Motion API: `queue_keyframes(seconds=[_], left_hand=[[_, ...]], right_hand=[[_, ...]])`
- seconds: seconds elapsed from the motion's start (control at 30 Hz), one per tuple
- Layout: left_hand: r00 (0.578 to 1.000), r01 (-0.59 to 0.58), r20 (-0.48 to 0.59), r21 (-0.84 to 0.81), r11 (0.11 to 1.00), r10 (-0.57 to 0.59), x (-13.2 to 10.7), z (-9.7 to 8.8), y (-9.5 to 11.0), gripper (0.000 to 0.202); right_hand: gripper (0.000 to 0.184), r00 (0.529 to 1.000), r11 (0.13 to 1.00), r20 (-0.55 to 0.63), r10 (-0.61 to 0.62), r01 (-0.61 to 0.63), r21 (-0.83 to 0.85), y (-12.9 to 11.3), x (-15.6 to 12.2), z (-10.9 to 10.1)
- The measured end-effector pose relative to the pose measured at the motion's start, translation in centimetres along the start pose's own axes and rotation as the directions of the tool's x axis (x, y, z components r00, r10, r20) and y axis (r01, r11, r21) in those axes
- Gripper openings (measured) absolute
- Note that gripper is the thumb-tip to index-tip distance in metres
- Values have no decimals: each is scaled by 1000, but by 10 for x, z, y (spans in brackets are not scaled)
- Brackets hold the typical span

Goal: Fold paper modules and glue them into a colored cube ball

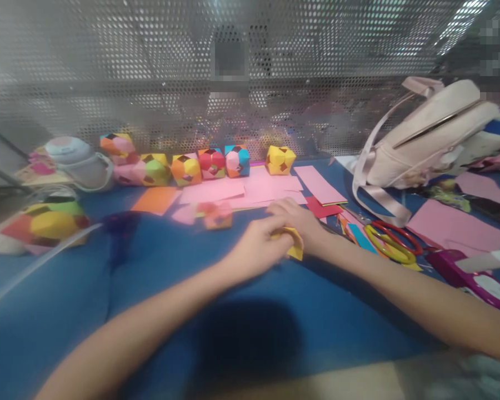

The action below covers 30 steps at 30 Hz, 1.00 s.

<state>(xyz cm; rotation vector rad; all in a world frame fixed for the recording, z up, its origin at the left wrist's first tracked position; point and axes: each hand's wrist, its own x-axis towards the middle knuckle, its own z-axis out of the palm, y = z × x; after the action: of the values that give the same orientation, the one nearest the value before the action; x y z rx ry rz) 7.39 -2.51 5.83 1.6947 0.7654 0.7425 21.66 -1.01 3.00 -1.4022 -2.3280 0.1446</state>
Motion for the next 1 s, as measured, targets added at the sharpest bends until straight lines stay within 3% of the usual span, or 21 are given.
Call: queue_keyframes(seconds=[0.1, 0.17, 0.33, 0.47, 0.6, 0.87, 1.0], left_hand=[[989, 140, -31, -90, 986, -143, 9, -7, -33, 20], [977, 177, -96, -130, 976, -190, 11, -15, -50, 18], [936, 215, -237, -198, 957, -259, 10, -31, -65, 13], [910, 266, -267, -211, 940, -318, 5, -34, -68, 14], [898, 252, -315, -206, 945, -308, 1, -34, -71, 9], [899, 234, -376, -26, 972, -226, -5, -34, -75, 8], [917, 200, -368, 89, 976, -154, -9, -29, -75, 11]], right_hand=[[14, 999, 993, 52, 14, -7, -122, 40, -9, 0], [15, 998, 996, 61, 9, -4, -86, 47, -10, 5], [17, 999, 983, -16, -35, 37, 178, 28, -5, 14], [20, 970, 963, -135, -200, 220, 153, 19, -7, 22], [21, 946, 959, -221, -238, 265, 98, 19, -14, 28], [20, 942, 950, -198, -271, 295, 101, 13, -22, 24], [16, 951, 957, -219, -220, 253, 139, 11, -20, 21]])
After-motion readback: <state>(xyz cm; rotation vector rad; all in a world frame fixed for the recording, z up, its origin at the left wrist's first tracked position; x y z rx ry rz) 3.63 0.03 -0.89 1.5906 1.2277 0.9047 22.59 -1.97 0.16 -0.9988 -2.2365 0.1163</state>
